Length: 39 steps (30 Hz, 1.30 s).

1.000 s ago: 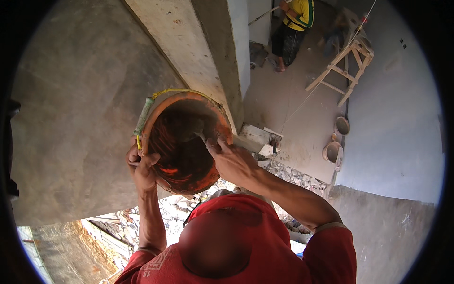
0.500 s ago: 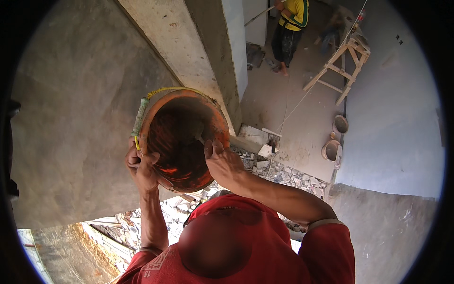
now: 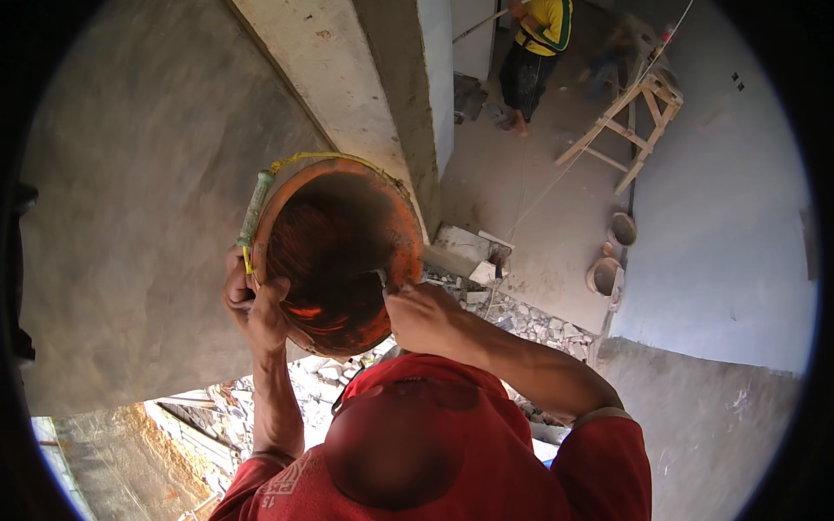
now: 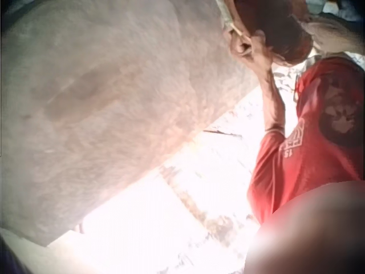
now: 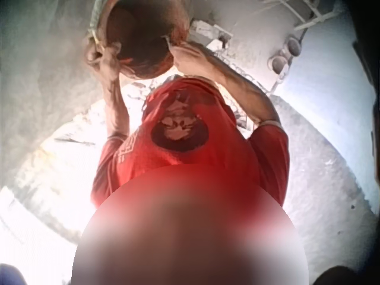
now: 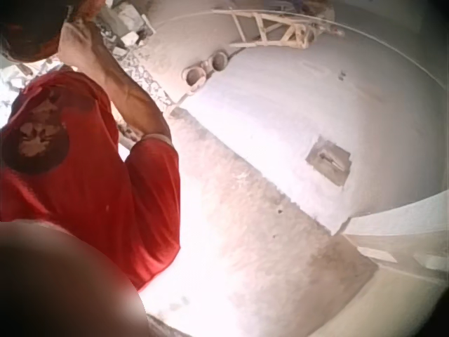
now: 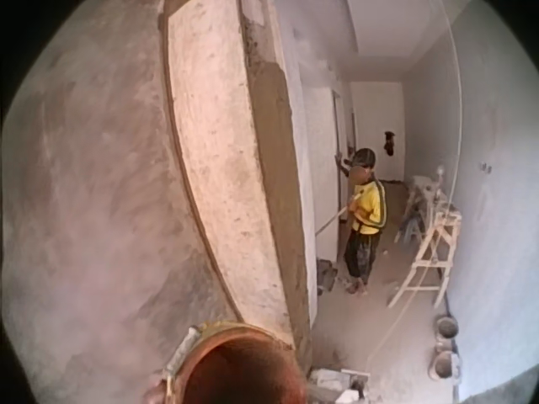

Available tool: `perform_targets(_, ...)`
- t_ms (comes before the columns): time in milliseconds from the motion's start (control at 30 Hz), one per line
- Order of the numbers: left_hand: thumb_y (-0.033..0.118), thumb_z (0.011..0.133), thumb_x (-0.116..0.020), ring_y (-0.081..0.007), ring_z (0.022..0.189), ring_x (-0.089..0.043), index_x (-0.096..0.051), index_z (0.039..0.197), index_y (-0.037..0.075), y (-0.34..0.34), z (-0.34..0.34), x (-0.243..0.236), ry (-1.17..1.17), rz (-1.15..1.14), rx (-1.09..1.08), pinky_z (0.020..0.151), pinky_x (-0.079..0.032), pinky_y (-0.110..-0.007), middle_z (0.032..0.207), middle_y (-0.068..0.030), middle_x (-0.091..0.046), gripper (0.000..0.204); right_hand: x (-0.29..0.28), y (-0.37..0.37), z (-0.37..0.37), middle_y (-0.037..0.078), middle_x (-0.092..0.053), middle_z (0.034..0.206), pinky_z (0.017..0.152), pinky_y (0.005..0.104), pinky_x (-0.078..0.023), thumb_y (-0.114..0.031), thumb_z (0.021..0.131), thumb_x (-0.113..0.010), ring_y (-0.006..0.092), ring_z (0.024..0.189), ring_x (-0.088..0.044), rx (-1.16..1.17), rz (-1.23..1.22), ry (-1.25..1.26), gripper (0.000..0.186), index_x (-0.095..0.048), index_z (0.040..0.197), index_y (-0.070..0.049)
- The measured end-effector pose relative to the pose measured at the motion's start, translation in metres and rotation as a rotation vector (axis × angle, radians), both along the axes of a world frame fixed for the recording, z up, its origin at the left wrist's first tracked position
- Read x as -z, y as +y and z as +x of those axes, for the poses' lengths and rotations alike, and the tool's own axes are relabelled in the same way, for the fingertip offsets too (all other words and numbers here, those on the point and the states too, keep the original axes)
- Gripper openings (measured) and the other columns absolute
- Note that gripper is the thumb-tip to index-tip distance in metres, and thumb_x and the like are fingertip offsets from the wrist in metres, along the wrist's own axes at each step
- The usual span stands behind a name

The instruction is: The person scoops wet cement from a bucket using a trowel and applies it to a vertical wall section, smoothing the surface. A coworker is visible in the background working on a different area.

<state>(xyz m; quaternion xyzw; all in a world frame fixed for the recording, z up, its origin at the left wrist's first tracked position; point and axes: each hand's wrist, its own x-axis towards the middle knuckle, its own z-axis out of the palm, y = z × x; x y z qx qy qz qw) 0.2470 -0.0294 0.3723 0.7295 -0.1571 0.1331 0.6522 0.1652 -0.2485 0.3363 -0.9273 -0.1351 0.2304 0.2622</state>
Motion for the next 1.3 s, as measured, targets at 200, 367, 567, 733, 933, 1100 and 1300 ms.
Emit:
perform_targets(200,0.001,0.063,-0.063,-0.0149,0.084,-0.047,-0.049,0.067,-0.001,-0.003,-0.002,-0.001,-0.075,0.045,0.074,0.073,-0.036,-0.029,0.102,-0.0104,-0.056,0.014,-0.003,-0.001,0.003,0.035,-0.061,0.114,0.067,0.0505,-0.059,-0.008,0.089,-0.059,0.0449,0.080,-0.070,0.183,-0.039,-0.184,0.063,-0.037,0.144,0.011)
perform_targets(367,0.001,0.064,-0.063,-0.0149,0.084,-0.047,-0.049,0.066,0.000,-0.001,-0.002,-0.003,-0.028,-0.023,0.009,0.074,-0.036,-0.029,0.102,-0.0108,-0.057,0.014,-0.016,-0.007,-0.019,0.031,-0.062,0.108,0.081,0.0515,-0.056,-0.009,0.088,-0.056,0.0454,0.092,-0.068,0.046,0.107,-0.074,0.045,-0.048,0.129,0.009)
perform_targets(567,0.001,0.064,-0.064,-0.0194,0.093,-0.054,-0.050,0.065,0.000,0.003,0.001,-0.012,-0.069,0.071,0.111,0.082,-0.040,-0.032,0.106,-0.0135,-0.061,0.014,-0.030,-0.056,0.037,0.029,-0.065,0.084,0.078,0.0516,-0.052,-0.017,0.089,-0.053,0.0458,0.079,-0.067,0.058,0.031,-0.049,0.025,-0.055,0.093,0.008)
perform_targets(733,0.007,0.062,-0.070,-0.0310,0.118,-0.056,-0.054,0.065,0.001,0.001,0.005,-0.021,-0.087,-0.031,0.305,0.105,-0.037,-0.042,0.114,-0.0158,-0.064,0.018,-0.038,-0.063,0.056,0.019,-0.066,0.077,0.055,0.0405,-0.057,-0.024,0.093,-0.048,0.0266,0.061,-0.071,0.204,0.287,0.390,0.034,-0.063,0.084,0.006)
perform_targets(933,0.012,0.059,-0.075,-0.0304,0.118,-0.053,-0.061,0.076,0.003,0.006,0.006,-0.017,0.032,-0.202,0.375,0.107,-0.033,-0.042,0.113,-0.0138,-0.063,0.024,-0.022,-0.067,0.029,0.010,-0.066,0.085,0.046,0.0355,-0.053,-0.034,0.096,-0.049,0.0161,0.057,-0.063,0.178,0.609,0.590,0.039,-0.060,0.103,0.003)
perform_targets(1100,0.008,0.058,-0.067,-0.0183,0.088,-0.057,-0.067,0.098,-0.001,0.016,0.005,-0.020,-0.057,-0.285,0.354,0.085,-0.044,-0.032,0.097,-0.0079,-0.063,0.041,-0.002,-0.052,0.015,0.008,-0.062,0.086,0.047,0.0315,-0.051,-0.031,0.098,-0.046,0.0135,0.055,-0.057,0.128,0.860,0.652,0.034,-0.057,0.108,-0.001)
perform_targets(1300,0.004,0.061,-0.067,-0.0123,0.076,-0.052,-0.066,0.092,-0.002,0.015,-0.006,-0.023,0.105,-0.467,0.198,0.075,-0.042,-0.027,0.083,-0.0003,-0.059,0.032,-0.002,-0.030,0.003,0.009,-0.060,0.092,0.044,0.0285,-0.048,-0.025,0.100,-0.043,0.0110,0.055,-0.053,0.262,1.255,0.759,0.044,-0.052,0.133,0.002)
